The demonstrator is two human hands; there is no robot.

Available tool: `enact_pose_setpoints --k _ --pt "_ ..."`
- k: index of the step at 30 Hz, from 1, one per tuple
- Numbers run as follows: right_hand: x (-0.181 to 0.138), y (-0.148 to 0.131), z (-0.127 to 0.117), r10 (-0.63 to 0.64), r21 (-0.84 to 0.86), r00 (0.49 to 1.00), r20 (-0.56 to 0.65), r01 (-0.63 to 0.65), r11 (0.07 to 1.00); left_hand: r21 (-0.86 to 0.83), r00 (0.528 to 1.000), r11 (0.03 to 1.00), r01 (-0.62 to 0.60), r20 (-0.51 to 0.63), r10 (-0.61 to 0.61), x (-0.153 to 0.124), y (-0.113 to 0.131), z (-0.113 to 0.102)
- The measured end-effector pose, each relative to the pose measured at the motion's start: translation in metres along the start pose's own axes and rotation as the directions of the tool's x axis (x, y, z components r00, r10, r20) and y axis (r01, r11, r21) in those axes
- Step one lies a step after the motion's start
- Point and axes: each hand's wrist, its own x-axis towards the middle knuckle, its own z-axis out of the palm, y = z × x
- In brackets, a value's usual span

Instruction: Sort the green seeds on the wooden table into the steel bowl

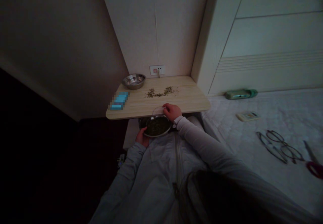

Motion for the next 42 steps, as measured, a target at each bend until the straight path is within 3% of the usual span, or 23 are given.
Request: enact_pose_setpoints --k 42 --pt "-0.0011 0.0016 0.0017 -0.049 -0.002 0.998 -0.037 0.049 0.999 -0.014 1.0 1.0 -0.015 0.025 0.016 -0.0006 -0.0012 -0.0004"
